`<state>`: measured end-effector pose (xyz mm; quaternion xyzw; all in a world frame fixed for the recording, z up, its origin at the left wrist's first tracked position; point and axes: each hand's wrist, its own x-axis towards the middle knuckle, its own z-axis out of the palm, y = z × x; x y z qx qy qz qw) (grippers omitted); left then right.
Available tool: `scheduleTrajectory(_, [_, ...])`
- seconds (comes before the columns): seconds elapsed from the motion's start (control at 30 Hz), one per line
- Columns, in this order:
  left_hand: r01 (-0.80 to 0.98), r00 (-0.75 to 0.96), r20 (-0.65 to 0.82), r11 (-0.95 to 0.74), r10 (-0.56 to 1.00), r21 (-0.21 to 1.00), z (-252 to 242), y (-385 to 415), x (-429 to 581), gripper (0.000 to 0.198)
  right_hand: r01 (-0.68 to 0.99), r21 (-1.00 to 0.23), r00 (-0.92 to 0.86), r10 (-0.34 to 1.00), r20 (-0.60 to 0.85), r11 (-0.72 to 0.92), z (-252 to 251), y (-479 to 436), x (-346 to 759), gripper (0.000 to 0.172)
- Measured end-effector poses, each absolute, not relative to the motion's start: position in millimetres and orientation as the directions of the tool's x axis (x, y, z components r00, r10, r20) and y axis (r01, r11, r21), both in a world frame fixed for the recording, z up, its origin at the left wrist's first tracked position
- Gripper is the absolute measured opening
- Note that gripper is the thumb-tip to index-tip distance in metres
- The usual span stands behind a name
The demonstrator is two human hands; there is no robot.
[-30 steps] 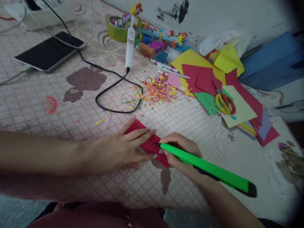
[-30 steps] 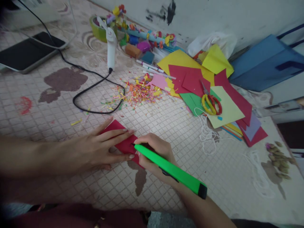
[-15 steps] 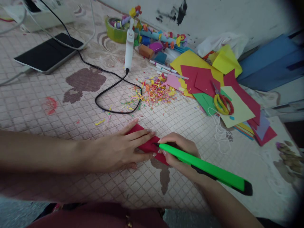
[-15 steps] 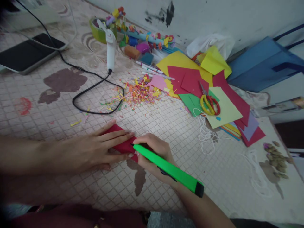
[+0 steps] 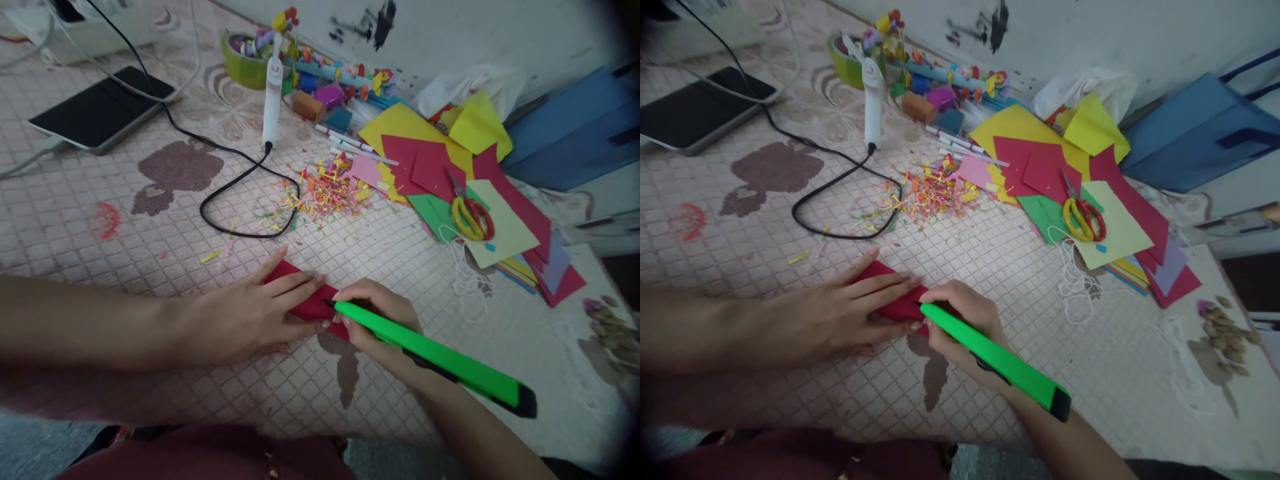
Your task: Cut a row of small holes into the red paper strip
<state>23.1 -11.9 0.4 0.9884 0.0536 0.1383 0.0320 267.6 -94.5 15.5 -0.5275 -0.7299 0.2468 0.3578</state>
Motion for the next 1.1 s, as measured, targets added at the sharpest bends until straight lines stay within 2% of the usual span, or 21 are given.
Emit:
scheduleTrajectory(0.17, [0.086,0.959,0.267,-0.994,0.1,0.062,1.8,-7.9,23.6,0.054,0.591,-0.733,-0.181,0.941,0.285,0.336,13.2,-93.1,266.9,0.032])
scheduleTrajectory(0.43, [-0.024,0.977,0.212,-0.979,0.02,0.205,2.3,2.2,17.4,0.05,0.599,-0.722,-0.182,0.937,0.298,0.346,11.4,-92.5,267.0,0.037])
scheduleTrajectory(0.87, [0.043,0.977,0.199,-0.984,0.078,0.175,2.8,-5.9,18.8,0.051,0.618,-0.709,-0.178,0.939,0.294,0.339,15.0,-93.7,265.3,0.036])
scheduleTrajectory(1.1, [0.094,0.969,0.215,-0.988,0.119,0.121,3.5,-12.8,21.8,0.05,0.61,-0.712,-0.179,0.936,0.302,0.346,14.9,-94.0,265.3,0.037])
